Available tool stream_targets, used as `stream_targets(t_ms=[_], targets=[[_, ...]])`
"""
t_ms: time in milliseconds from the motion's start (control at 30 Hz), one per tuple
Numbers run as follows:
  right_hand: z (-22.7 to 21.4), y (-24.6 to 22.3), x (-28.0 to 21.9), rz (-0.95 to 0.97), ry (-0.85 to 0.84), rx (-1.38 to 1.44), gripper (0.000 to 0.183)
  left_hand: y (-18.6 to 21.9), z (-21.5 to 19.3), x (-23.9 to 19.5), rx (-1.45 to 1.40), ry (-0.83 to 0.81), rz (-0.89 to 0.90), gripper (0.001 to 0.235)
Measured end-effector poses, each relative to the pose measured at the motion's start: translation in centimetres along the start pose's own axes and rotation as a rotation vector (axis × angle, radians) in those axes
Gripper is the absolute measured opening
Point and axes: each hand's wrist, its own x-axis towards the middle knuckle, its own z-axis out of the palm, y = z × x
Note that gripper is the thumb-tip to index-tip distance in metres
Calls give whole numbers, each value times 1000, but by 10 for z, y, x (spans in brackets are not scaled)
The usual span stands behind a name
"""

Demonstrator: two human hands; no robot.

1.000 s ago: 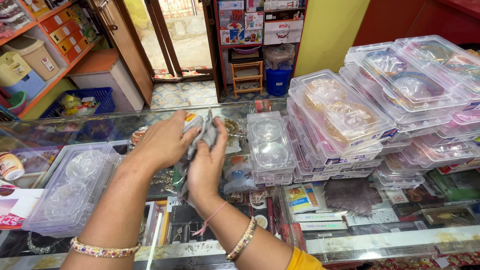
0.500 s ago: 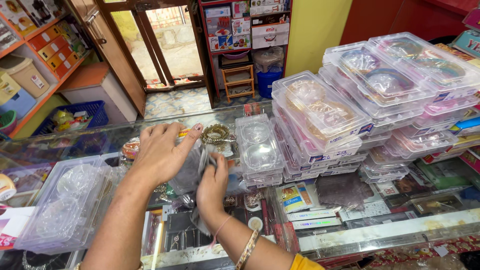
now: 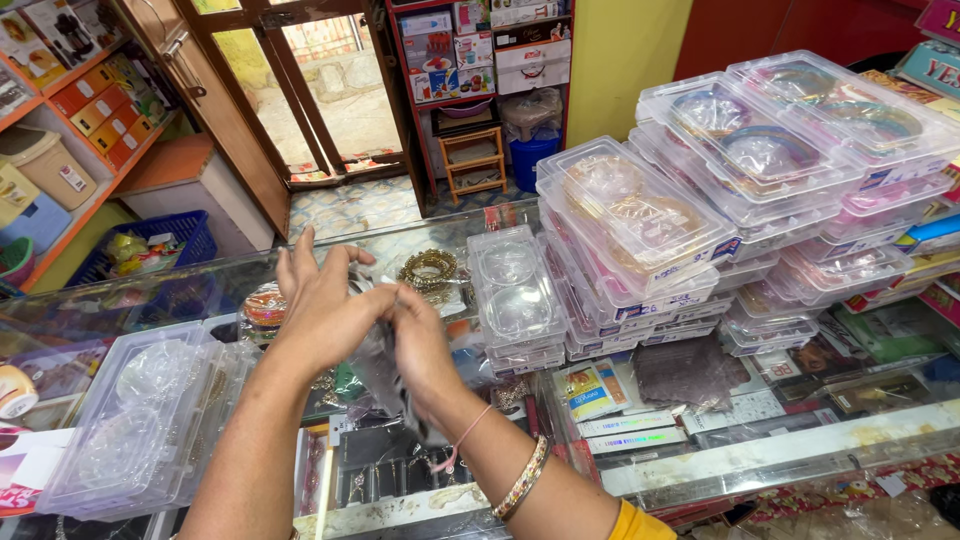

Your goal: The person wipes clear plastic jewelry containers with a grey cloth, handling them one at a time and placing them onto a glass display counter.

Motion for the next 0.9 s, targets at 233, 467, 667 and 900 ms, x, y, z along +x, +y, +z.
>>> stream_targets(t_ms=[233,467,667,900], targets=[[0,25,-23,199,150,-263,43,-8,-9,1,-164,-32,-30,99],[40,-20,-20,-194,53,-150,52,5,-10,-10,-38,1,-142,86],[20,17,-25,21,164,-483,58,3,-18,-13,9,-49,-74,85],[29,-1,-5,-36,175,-326,58,-2,-21,-12,15,-95,34,83]])
